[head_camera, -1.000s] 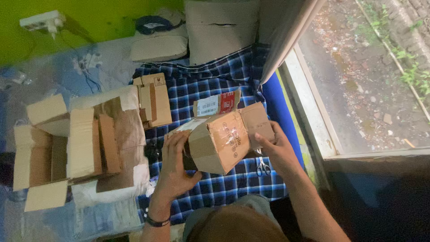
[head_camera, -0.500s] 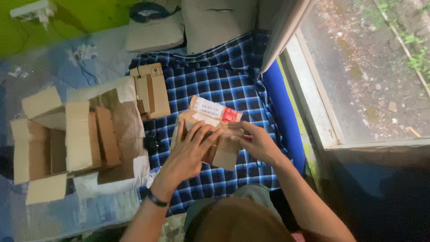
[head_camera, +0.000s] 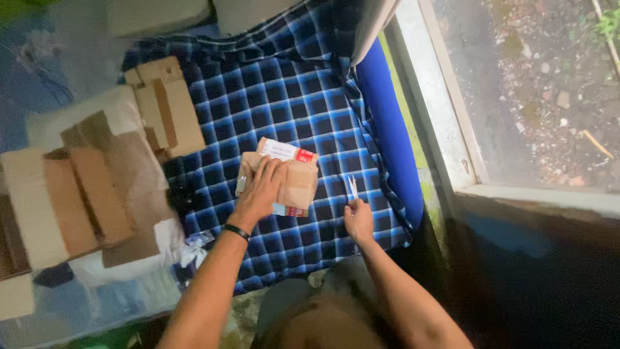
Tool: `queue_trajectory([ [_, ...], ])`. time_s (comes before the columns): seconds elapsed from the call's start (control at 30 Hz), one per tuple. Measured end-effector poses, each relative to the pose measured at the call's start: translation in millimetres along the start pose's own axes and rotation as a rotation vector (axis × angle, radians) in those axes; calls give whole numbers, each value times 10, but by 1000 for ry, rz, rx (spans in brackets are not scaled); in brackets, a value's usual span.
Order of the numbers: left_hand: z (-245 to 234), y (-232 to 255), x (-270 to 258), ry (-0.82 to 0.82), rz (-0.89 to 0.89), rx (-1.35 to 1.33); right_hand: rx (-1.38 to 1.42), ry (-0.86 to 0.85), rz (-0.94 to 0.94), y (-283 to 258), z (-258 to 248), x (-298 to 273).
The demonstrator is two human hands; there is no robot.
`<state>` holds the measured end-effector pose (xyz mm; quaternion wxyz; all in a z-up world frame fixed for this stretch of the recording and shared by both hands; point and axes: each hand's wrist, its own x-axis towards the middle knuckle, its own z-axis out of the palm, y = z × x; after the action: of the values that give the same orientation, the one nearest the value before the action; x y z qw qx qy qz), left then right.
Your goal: The person cuts the tape on a small shipping box with scissors, removes the contents from inside, and then unfolds and flattens cardboard boxes on a bed, pressing the flaps open by hand.
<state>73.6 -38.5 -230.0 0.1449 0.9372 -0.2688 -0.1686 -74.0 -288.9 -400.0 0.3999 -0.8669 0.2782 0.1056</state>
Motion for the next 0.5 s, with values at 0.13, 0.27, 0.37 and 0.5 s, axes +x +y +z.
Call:
queue_trajectory([
  [0.13,367,27,138,33,-114,112,-301,25,65,193,-11,141],
  [0.27,523,169,306,58,-128,269,-475,-15,30,235,-56,302],
  [0.37,524,328,414,-50,-154,212,-476,-69,6,287,-24,423],
  [0.5,520,466,576,-63,-38,257,-377,-158,46,367,44,517],
])
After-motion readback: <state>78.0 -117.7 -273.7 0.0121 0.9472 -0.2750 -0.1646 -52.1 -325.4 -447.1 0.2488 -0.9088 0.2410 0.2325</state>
